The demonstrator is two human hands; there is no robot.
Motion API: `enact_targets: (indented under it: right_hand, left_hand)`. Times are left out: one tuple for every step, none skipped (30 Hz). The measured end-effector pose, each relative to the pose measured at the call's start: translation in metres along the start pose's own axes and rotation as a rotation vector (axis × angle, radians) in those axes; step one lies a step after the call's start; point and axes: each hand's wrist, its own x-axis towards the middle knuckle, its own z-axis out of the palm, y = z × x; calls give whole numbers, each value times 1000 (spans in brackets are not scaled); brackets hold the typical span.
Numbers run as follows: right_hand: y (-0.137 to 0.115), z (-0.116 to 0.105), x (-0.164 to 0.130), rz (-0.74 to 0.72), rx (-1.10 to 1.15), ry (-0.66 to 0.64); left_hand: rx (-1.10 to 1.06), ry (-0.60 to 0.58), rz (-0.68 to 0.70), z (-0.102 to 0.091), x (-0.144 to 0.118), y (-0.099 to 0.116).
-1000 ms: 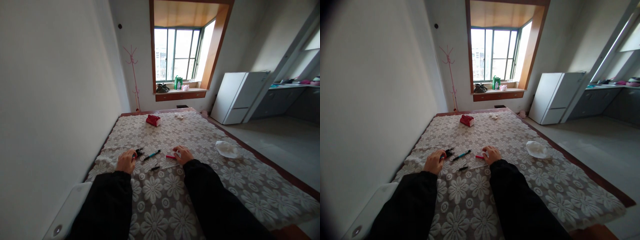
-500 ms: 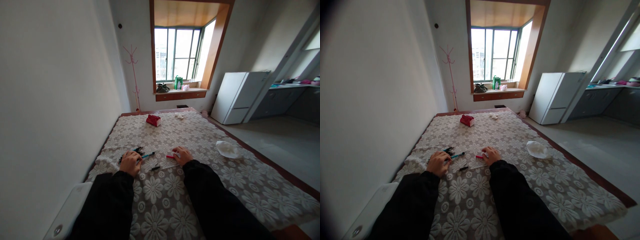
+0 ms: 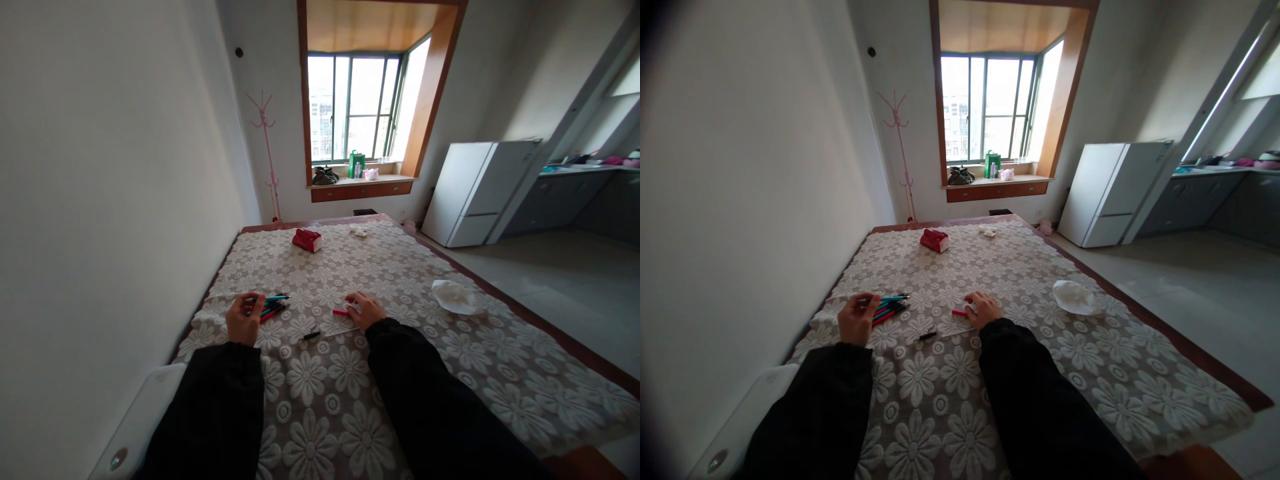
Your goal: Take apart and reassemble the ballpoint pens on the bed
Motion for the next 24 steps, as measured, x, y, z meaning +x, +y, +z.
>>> enact_targets:
  right_hand:
    - [0, 0, 0, 3, 0, 0]
    - [0, 0, 0, 5, -1, -1]
    - [0, 0, 0, 6, -2, -1]
    - [0, 0, 0, 5, -2, -3]
    - [0, 0, 0, 2, -3, -5]
    - [0, 0, 0, 0, -5, -6]
    - [1, 0, 0, -1, -7, -8]
    - [1, 1, 0, -1, -9, -8]
    - [1, 1, 0, -1, -11, -9]
    - [1, 1, 0, -1, -10, -8]
    - [1, 0, 0, -1, -9, -6]
    - [1, 0, 0, -1, -8, -5]
    - [1, 0, 0, 1, -8, -3]
    - [1, 0, 0, 5, -9, -3]
    - [1, 0, 0, 9, -9, -2]
    - [1, 0, 0, 12, -10, -3]
    - [1, 0, 0, 14, -9, -5]
    - [1, -1, 0, 13, -9, -7]
    - [0, -1, 0, 11, -10, -10]
    - [0, -1, 0, 11, -12, -10]
    - [0, -1, 0, 10, -14, -7]
    - [0, -1, 0, 9, -15, -4]
    - [0, -1, 0, 9, -15, 1]
    - [0, -1, 0, 9, -14, 3]
  left_hand:
    - [-26, 51, 11, -1, 1, 1]
    - [-35, 93, 38, -3, 1, 3]
    - [-27, 130, 83, -4, 0, 5]
    - [-3, 151, 140, -4, -1, 7]
    - [31, 151, 207, -5, -3, 10]
    - [67, 129, 277, -5, -6, 13]
    - [97, 78, 345, -4, -9, 16]
    - [117, 6, 404, -3, -12, 18]
    - [126, -79, 445, -2, -15, 20]
    - [131, -166, 469, -1, -18, 20]
    - [142, -239, 480, 1, -20, 20]
    - [162, -302, 485, 2, -21, 19]
    - [196, -349, 492, 2, -22, 17]
    - [246, -382, 503, 3, -22, 15]
    - [311, -405, 514, 4, -21, 13]
    - [383, -426, 520, 5, -20, 10]
    - [459, -447, 514, 6, -19, 8]
    - [535, -470, 494, 8, -18, 5]
    - [607, -494, 461, 9, -17, 3]
    - [669, -518, 422, 10, -16, 1]
    - [715, -538, 382, 11, -16, 0]
    - [742, -552, 349, 11, -16, 0]
    - [755, -555, 324, 11, -17, 2]
    - [757, -551, 310, 11, -17, 3]
